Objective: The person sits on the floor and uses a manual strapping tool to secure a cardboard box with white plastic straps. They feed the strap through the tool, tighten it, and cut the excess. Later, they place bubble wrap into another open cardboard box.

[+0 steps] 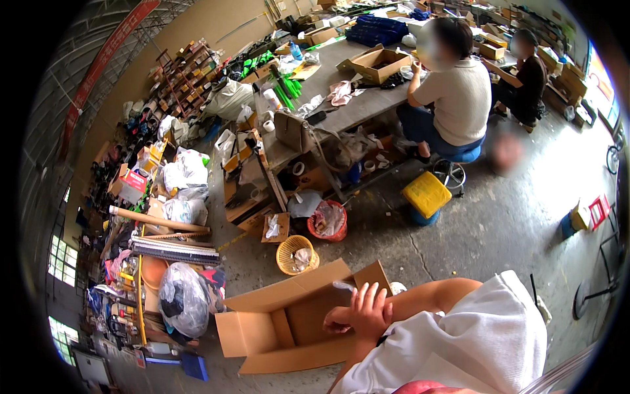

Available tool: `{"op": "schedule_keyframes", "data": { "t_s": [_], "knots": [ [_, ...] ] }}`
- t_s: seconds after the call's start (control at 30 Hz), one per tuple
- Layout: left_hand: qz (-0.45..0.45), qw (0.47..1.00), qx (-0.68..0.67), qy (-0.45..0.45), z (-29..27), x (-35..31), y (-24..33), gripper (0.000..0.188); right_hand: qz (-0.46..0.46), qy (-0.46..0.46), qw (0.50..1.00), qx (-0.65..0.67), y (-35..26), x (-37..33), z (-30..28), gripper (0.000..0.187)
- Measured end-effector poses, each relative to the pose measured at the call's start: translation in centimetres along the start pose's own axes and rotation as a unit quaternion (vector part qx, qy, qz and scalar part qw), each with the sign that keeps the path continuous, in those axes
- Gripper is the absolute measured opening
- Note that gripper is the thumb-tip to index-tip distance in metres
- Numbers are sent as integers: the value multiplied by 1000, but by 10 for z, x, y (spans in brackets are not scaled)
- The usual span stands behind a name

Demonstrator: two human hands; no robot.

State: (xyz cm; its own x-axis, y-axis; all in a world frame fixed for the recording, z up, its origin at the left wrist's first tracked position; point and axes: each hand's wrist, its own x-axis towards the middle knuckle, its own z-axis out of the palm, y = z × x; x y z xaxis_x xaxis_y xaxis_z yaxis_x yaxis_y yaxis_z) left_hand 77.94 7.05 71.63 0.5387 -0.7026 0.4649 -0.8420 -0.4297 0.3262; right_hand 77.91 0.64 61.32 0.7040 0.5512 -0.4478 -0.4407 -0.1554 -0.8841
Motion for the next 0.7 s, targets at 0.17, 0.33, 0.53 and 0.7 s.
{"op": "schedule_keyframes", "data": {
  "t_s": [0.17, 0.33, 0.53, 0.7],
  "knots": [
    [-36, 999, 21, 8, 2, -3, -15, 34, 0, -7, 1000, 8, -12, 8, -6, 18],
    [-82, 995, 56, 16, 3, -20, -47, 32, 4, -1, 999, 34, -31, 19, -8, 18],
    [-288, 956, 52, 24, -13, -104, -93, 38, 142, 85, 976, 142, 12, 17, -63, 17],
    [-546, 787, -38, -285, -23, -248, -106, 25, 178, 295, 910, 231, 47, -26, -121, 12]
  ]
}}
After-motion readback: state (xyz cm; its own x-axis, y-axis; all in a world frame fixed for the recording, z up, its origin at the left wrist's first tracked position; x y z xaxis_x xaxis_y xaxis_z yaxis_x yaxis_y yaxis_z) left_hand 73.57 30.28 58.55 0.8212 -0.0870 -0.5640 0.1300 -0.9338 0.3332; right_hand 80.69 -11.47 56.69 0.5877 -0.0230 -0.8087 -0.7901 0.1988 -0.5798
